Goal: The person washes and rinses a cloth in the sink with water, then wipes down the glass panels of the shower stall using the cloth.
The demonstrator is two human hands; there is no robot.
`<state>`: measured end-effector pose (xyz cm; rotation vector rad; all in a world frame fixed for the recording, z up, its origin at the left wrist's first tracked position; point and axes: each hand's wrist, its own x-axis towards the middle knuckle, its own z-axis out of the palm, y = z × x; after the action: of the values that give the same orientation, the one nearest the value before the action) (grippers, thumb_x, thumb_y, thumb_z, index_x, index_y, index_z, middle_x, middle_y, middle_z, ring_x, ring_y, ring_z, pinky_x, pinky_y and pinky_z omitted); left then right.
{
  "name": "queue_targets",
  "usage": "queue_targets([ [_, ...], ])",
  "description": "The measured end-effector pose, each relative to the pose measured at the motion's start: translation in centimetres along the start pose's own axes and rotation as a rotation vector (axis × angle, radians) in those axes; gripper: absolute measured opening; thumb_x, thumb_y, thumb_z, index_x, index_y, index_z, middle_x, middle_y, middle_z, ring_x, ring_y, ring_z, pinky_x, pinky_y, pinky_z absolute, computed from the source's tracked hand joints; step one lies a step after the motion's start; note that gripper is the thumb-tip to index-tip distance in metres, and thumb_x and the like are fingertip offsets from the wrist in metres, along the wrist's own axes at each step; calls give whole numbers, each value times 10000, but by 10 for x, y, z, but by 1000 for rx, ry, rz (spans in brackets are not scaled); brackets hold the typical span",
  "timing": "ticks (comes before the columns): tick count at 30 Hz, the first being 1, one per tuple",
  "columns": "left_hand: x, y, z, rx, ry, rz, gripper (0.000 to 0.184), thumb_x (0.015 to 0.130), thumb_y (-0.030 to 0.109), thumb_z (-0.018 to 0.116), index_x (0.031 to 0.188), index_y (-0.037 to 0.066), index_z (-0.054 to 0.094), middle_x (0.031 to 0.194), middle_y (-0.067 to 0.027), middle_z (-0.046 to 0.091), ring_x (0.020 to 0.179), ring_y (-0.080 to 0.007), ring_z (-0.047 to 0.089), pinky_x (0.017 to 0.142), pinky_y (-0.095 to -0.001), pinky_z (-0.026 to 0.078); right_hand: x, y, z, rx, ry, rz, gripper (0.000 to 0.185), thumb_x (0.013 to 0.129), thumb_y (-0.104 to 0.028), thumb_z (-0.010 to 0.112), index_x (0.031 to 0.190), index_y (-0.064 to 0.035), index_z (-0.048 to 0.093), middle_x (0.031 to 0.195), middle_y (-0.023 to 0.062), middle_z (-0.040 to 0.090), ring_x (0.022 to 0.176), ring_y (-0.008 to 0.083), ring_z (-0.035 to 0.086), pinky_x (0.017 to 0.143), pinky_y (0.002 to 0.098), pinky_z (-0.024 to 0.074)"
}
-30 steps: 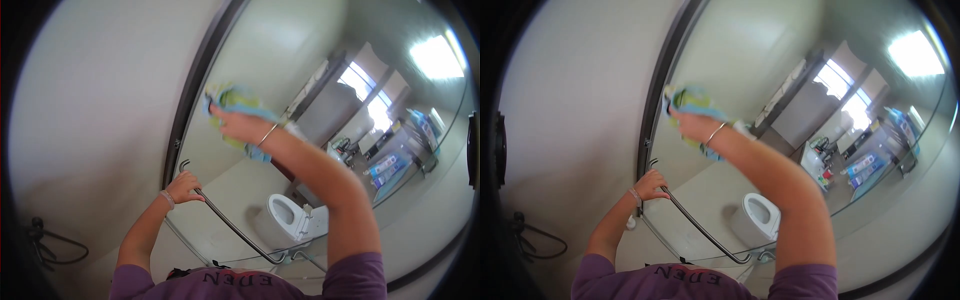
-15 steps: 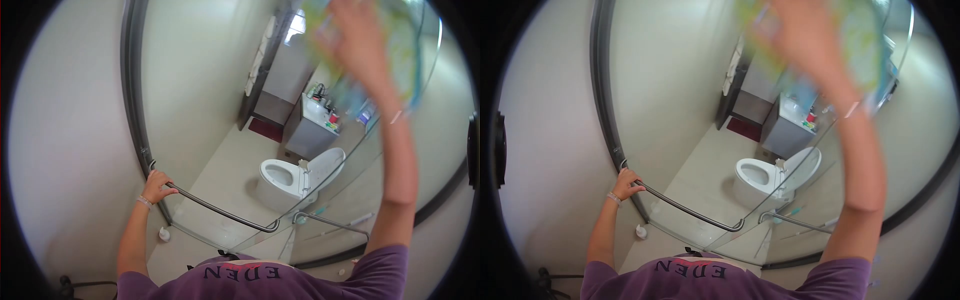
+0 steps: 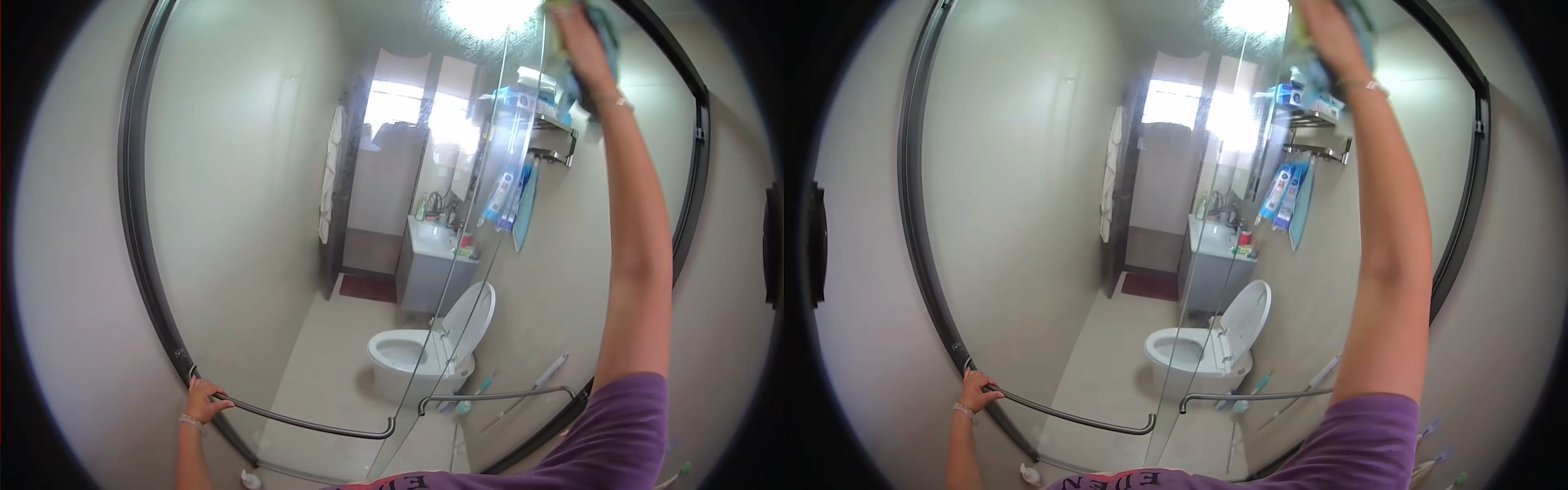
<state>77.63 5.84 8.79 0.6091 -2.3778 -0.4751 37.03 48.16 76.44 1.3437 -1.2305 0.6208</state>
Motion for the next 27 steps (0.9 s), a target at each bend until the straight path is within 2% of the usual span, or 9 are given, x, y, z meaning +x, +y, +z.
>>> queue_targets([
  [1,0,2,-1,0,2,-15,338,532,407,807,694,149,661,725,-9,565,833,-227,538,966,-500,282,14,17,-16,-13,229,208,539,829,-368,509,1171,48,500,1277,234,463,1215,352,407,1019,395,307],
  [2,0,3,0,-5,9,-35,339,528,401,810,704,150,666,722,-9,565,844,-226,536,970,-495,278,27,117,-39,-582,84,211,442,928,-340,356,1228,-43,486,1294,193,452,1243,352,370,1000,363,317],
  [6,1,3,0,-33,-18,-103,343,517,375,822,739,154,683,743,-13,585,890,-229,526,979,-474,268,-25,-15,8,-554,77,-85,340,830,-204,477,1074,29,513,1115,211,555,1094,292,523,914,422,405],
  [8,-1,2,-3,-40,-54,-130,348,517,363,827,759,154,689,784,-20,606,939,-245,521,986,-469,264,-93,-54,36,-565,170,-133,376,829,-200,473,1123,34,493,1228,221,481,1225,331,401,991,473,316],
  [13,0,9,-6,-29,-91,-239,362,524,325,838,802,144,692,900,-38,643,1133,-323,472,1042,-476,219,-321,-169,40,-482,-802,86,490,801,-319,553,1158,17,534,1369,268,352,1319,377,277,1062,540,211],
  [16,0,16,-8,-70,-87,-290,365,524,287,843,820,138,690,906,-41,649,1216,-357,411,1070,-483,188,-396,-153,25,-176,-822,-367,478,856,-345,495,1260,-91,477,1381,163,380,1292,306,342,1066,510,230],
  [18,0,22,-8,-67,-89,-304,364,536,258,835,840,125,684,952,-50,639,1229,-345,394,1079,-492,173,-346,-119,12,12,-888,-145,541,879,-377,473,1319,-81,365,1422,152,288,1321,284,277,1082,455,209],
  [22,-5,6,0,-150,-40,-270,405,521,244,844,870,120,680,1088,-103,610,1274,-369,343,1076,-469,208,-184,8,15,-55,-460,176,700,925,-441,429,1436,-61,140,1505,128,103,1380,241,146,1114,344,168],
  [27,-26,22,16,-80,167,-297,411,611,212,786,979,100,641,1253,-162,515,1313,-382,280,1067,-472,222,-44,-2,-4,-492,48,-71,511,845,-357,515,1196,1,414,1284,194,389,1218,330,358,1019,413,288],
])
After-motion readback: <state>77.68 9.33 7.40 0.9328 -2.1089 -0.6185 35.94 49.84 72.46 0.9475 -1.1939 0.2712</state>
